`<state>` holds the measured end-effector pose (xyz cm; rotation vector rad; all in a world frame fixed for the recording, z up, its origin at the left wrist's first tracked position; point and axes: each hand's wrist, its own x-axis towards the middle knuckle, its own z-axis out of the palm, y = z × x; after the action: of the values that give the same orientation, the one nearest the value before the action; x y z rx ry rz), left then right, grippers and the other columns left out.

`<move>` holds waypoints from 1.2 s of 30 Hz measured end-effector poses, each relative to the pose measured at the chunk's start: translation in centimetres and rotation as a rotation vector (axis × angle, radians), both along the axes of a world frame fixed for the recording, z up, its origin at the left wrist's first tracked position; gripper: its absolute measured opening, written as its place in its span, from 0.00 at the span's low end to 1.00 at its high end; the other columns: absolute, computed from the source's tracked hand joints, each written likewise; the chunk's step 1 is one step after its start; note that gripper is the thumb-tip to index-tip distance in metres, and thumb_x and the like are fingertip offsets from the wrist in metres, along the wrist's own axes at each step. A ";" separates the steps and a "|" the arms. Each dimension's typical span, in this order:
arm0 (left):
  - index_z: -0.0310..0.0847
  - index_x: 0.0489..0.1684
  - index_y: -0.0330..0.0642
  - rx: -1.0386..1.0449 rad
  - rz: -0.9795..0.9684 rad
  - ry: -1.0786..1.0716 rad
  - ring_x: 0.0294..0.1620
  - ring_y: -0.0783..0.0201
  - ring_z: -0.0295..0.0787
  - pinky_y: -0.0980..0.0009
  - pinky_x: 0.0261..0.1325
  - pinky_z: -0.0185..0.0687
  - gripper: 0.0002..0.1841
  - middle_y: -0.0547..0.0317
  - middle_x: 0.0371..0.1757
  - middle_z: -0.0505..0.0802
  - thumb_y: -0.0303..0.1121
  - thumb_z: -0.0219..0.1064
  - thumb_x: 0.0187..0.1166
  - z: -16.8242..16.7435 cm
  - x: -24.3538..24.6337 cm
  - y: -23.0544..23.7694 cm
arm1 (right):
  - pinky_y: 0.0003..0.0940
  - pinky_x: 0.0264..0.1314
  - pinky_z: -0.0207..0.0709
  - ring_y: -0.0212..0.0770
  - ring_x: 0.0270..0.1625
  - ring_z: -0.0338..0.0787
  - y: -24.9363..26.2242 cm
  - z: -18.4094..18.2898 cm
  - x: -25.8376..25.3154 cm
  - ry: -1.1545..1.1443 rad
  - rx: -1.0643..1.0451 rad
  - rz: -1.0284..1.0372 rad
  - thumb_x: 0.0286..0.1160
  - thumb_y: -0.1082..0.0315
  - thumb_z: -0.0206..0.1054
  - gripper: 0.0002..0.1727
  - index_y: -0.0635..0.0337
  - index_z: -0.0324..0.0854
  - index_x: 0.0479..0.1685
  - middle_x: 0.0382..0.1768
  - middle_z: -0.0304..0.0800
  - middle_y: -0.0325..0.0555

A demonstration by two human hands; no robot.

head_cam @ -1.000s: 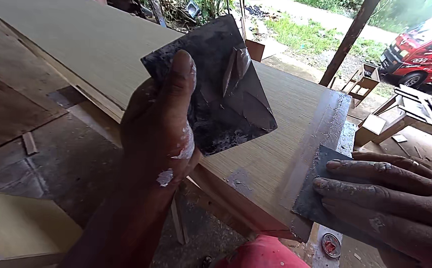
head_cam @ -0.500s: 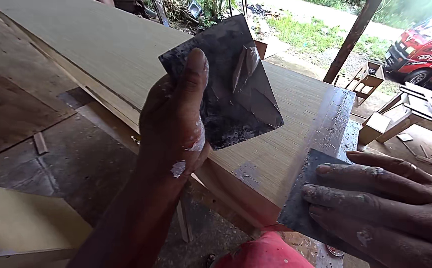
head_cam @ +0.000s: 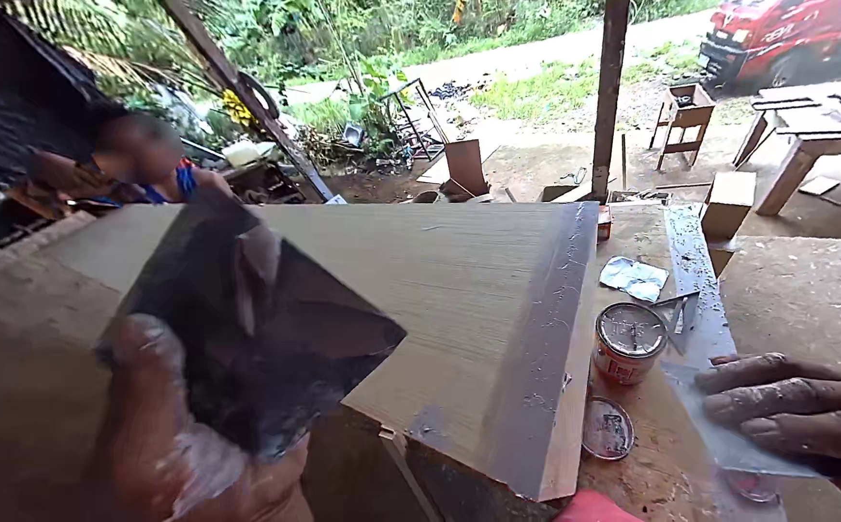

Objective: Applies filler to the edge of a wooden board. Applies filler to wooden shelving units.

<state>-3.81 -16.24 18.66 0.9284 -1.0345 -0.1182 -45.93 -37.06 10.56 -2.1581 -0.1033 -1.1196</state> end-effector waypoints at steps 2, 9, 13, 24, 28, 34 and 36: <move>0.77 0.69 0.40 -0.060 0.045 -0.004 0.63 0.59 0.88 0.57 0.68 0.84 0.21 0.53 0.61 0.90 0.44 0.48 0.93 -0.5 0.8 1.8 | 0.47 0.77 0.82 0.47 0.69 0.89 0.1 -3.1 0.3 -0.173 0.153 -0.016 0.85 0.66 0.63 0.10 0.47 0.89 0.55 0.57 0.95 0.40; 0.77 0.67 0.44 -0.024 0.100 0.150 0.55 0.61 0.91 0.61 0.57 0.90 0.19 0.54 0.55 0.91 0.42 0.47 0.93 0.1 -5.6 1.9 | 0.45 0.81 0.79 0.46 0.76 0.85 3.1 -8.4 3.9 -0.317 0.375 -0.086 0.88 0.65 0.59 0.16 0.44 0.86 0.66 0.69 0.89 0.39; 0.76 0.70 0.46 0.004 0.086 0.157 0.55 0.63 0.91 0.65 0.56 0.90 0.20 0.56 0.57 0.91 0.44 0.46 0.93 0.1 -7.8 2.7 | 0.39 0.78 0.80 0.41 0.74 0.85 4.5 -7.0 6.3 -0.254 0.240 -0.278 0.90 0.64 0.56 0.16 0.50 0.84 0.68 0.69 0.89 0.43; 0.79 0.71 0.48 0.099 0.062 0.237 0.71 0.67 0.85 0.65 0.73 0.83 0.20 0.63 0.67 0.91 0.46 0.51 0.92 -2.7 -10.6 9.4 | 0.36 0.75 0.81 0.39 0.72 0.86 8.5 -4.4 9.8 -0.126 0.086 -0.433 0.85 0.70 0.54 0.19 0.54 0.88 0.65 0.66 0.91 0.45; 0.80 0.68 0.50 0.150 0.072 0.284 0.67 0.73 0.87 0.70 0.70 0.84 0.19 0.67 0.62 0.93 0.44 0.47 0.94 -3.6 -12.4 10.9 | 0.39 0.75 0.84 0.40 0.69 0.89 8.9 -4.1 6.4 -0.122 0.269 -0.102 0.90 0.64 0.55 0.17 0.52 0.88 0.66 0.64 0.92 0.43; 0.84 0.63 0.50 0.210 -0.032 0.389 0.61 0.71 0.90 0.69 0.66 0.87 0.18 0.64 0.57 0.95 0.48 0.57 0.89 -6.5 -14.3 14.2 | 0.52 0.71 0.86 0.49 0.68 0.90 15.5 -5.8 4.9 -0.418 0.646 0.220 0.88 0.59 0.61 0.17 0.44 0.86 0.70 0.66 0.91 0.45; 0.83 0.65 0.48 0.230 -0.086 0.451 0.61 0.68 0.91 0.66 0.65 0.89 0.19 0.61 0.57 0.94 0.49 0.57 0.89 -7.7 -14.8 15.4 | 0.54 0.71 0.85 0.51 0.69 0.89 19.3 -6.6 5.7 -0.459 0.651 0.178 0.88 0.57 0.61 0.17 0.42 0.85 0.70 0.67 0.90 0.46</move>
<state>-18.63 -0.81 10.92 1.0061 -0.6476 -0.5043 -40.23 -17.77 3.91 -1.2792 -0.1146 -1.3032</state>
